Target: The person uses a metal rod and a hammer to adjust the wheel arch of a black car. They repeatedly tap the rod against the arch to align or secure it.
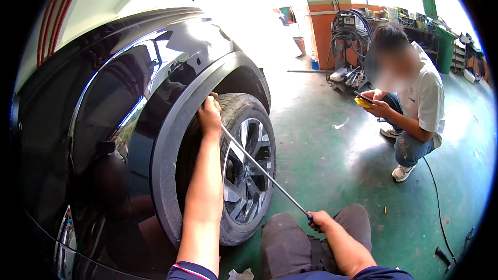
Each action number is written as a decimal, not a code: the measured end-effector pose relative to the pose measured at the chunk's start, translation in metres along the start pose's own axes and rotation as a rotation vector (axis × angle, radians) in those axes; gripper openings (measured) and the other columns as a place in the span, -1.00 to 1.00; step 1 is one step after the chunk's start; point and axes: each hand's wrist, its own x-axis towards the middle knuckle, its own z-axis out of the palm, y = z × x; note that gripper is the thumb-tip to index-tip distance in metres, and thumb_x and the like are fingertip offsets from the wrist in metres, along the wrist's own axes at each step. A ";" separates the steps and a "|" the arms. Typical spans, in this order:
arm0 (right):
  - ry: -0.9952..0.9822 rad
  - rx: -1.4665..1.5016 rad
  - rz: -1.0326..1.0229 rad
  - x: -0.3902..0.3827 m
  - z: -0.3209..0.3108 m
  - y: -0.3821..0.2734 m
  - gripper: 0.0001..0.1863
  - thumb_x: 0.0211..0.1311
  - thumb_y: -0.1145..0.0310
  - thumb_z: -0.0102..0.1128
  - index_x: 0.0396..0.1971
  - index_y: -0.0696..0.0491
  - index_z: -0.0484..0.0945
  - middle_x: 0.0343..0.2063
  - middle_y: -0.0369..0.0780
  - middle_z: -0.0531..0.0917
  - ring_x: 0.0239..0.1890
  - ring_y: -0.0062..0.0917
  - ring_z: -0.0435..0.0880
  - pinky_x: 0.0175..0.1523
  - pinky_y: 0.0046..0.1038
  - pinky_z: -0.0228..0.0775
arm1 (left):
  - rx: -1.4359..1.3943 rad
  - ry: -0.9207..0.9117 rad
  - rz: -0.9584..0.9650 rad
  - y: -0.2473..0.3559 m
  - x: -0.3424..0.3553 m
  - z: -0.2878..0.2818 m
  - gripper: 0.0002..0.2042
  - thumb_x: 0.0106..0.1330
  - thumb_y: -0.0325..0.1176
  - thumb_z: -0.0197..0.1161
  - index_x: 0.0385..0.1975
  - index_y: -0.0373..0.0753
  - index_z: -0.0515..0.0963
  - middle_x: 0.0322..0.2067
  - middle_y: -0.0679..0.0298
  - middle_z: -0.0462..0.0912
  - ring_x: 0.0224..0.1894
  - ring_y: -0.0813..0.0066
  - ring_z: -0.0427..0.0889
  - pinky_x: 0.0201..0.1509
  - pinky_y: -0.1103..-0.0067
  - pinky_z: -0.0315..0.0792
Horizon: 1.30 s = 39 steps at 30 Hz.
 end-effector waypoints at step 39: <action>-0.312 0.422 0.005 0.065 -0.024 0.038 -0.69 0.45 0.14 0.06 -0.47 0.01 0.52 -0.65 -0.32 0.52 -0.71 -0.62 0.44 -0.64 -0.53 0.28 | 0.102 0.089 0.132 -0.006 -0.002 0.014 -0.80 0.36 -0.36 0.00 -0.45 -0.28 0.50 -0.65 0.43 0.34 -0.67 0.70 0.23 -0.58 0.64 0.13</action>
